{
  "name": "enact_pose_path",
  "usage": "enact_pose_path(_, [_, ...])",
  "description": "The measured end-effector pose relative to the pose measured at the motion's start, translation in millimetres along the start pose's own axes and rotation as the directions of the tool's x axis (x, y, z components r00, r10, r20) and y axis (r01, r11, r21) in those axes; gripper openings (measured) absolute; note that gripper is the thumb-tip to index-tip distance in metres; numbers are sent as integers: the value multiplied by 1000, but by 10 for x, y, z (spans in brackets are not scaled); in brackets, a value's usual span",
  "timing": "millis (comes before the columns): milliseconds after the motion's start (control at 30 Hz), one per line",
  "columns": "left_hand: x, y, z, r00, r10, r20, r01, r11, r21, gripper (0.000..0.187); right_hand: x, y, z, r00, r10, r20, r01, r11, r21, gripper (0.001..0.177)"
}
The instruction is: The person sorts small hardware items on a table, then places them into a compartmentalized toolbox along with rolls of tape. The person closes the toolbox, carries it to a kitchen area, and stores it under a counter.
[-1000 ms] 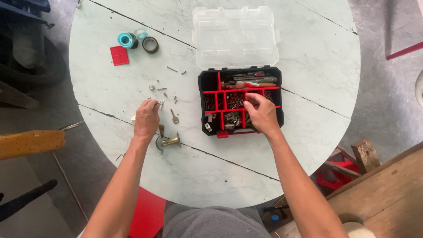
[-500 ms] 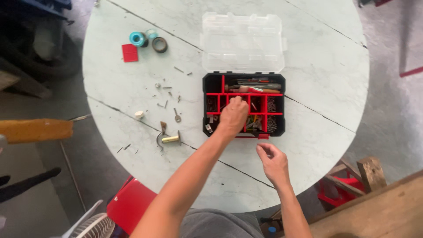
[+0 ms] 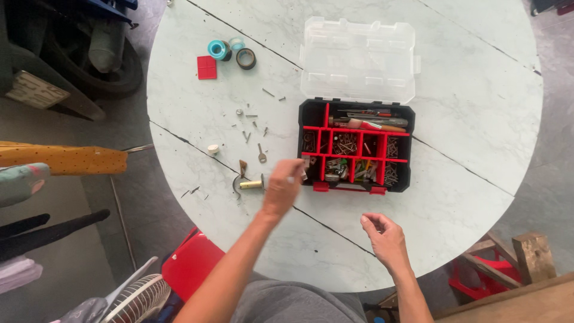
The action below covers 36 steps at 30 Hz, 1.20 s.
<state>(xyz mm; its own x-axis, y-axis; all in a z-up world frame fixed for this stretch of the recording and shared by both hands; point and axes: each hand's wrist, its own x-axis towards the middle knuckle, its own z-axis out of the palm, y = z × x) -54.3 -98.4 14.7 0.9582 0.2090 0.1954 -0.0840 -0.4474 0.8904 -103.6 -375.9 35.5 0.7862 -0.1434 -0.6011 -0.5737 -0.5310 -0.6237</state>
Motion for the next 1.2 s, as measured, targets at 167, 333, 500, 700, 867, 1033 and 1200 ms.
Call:
enact_pose_path(167, [89,-496,-692,968,-216,-127,236,958,164,13,84,-44,255,994,-55,90,61,996,-72,38])
enact_pose_path(333, [180,-735,-868,958,-275,-82,286,939,190,15,216,-33,556,981,-75,176,100,986,-136,39])
enact_pose_path(500, [244,-893,-800,958,-276,-70,285,935,212,15,384,-5,675,982,-60,179,104,963,-250,40])
enact_pose_path(700, [263,-994,-628,942,-333,-44,329,889,319,31,525,-26,675,985,-21,172,73,950,-302,46])
enact_pose_path(867, [225,-1005,-382,882,-467,-68,450,789,419,39,511,-80,735,989,-17,144,65,941,-333,46])
enact_pose_path(1033, [191,-1075,-291,830,-551,-83,541,761,358,29,501,-90,720,991,19,136,28,942,-336,46])
enact_pose_path(1200, [224,-1070,-370,815,-571,-99,571,763,303,22,521,-105,692,989,6,150,45,942,-333,45])
